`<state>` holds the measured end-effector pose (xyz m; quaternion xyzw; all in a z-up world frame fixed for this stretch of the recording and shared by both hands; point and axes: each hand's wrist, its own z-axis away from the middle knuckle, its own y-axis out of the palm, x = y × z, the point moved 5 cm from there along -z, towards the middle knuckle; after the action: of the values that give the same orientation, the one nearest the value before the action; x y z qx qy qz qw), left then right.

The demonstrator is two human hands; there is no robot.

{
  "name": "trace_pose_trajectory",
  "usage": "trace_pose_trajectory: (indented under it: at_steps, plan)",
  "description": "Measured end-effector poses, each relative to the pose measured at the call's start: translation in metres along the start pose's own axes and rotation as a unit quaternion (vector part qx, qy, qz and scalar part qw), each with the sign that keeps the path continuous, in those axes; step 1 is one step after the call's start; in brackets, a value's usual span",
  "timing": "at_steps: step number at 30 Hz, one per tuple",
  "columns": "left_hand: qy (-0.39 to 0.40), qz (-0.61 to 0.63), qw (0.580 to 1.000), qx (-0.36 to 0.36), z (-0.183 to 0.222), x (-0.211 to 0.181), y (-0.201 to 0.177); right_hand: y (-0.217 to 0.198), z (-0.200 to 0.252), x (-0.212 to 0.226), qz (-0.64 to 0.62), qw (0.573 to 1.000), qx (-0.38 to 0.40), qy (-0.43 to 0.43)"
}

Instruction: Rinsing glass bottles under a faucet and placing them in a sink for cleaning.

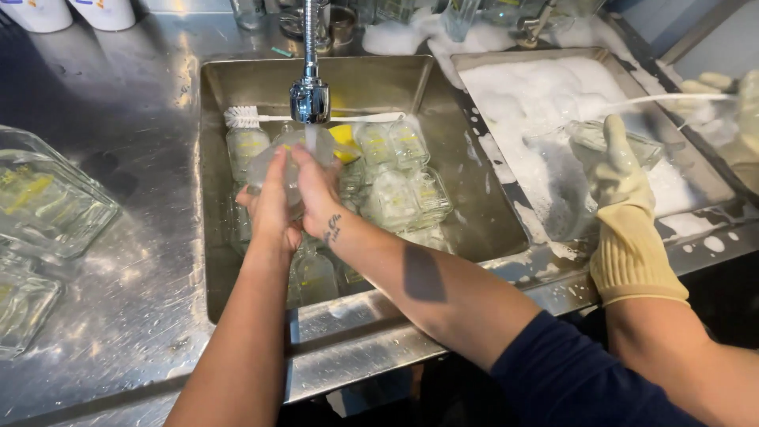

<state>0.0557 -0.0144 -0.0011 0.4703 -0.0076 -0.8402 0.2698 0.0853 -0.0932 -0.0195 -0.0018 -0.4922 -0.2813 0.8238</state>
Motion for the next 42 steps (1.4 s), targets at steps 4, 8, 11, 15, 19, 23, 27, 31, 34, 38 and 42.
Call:
trace_pose_trajectory:
  at_steps: [4, 8, 11, 15, 19, 23, 27, 31, 34, 38, 42]
  plan:
    - [-0.023, 0.004, 1.000, 0.019, 0.006, -0.001, 0.004, -0.025, -0.019, 0.016, 0.095, 0.988, 0.117, -0.041]
    - [0.029, -0.036, 0.999, 0.027, 0.017, 0.007, 0.020, -0.088, -0.046, 0.059, 0.279, 0.953, 0.101, -0.057]
    - [0.057, -0.065, 0.996, 0.007, 0.013, -0.006, 0.014, -0.176, -0.119, 0.054, 0.301, 0.953, -0.049, -0.006]
    - [0.059, -0.050, 0.997, -0.001, 0.011, -0.010, 0.007, -0.222, -0.106, -0.011, 0.047, 0.919, -0.217, 0.327]
    - [0.053, -0.047, 0.997, 0.000, 0.026, -0.023, 0.006, -0.193, -0.107, -0.024, -0.045, 0.930, -0.224, 0.287]
    - [0.016, -0.019, 1.000, 0.016, 0.028, -0.027, 0.005, -0.200, -0.149, -0.044, -0.084, 0.942, -0.236, 0.224]
    - [-0.029, 0.037, 0.998, 0.048, 0.019, -0.015, 0.007, -0.210, -0.155, -0.055, -0.094, 0.928, -0.244, 0.266]
    - [-0.059, 0.077, 0.992, 0.075, 0.014, -0.004, 0.011, -0.197, -0.137, -0.050, -0.076, 0.932, -0.236, 0.266]
    - [-0.057, 0.102, 0.988, 0.101, 0.023, -0.009, 0.014, -0.202, -0.147, -0.056, -0.133, 0.912, -0.247, 0.298]
    - [-0.076, 0.131, 0.977, 0.148, 0.006, -0.002, 0.000, -0.203, -0.148, -0.058, -0.186, 0.905, -0.238, 0.298]
    - [-0.095, 0.175, 0.971, 0.131, -0.009, 0.000, -0.014, -0.218, -0.179, -0.066, -0.244, 0.895, -0.252, 0.276]
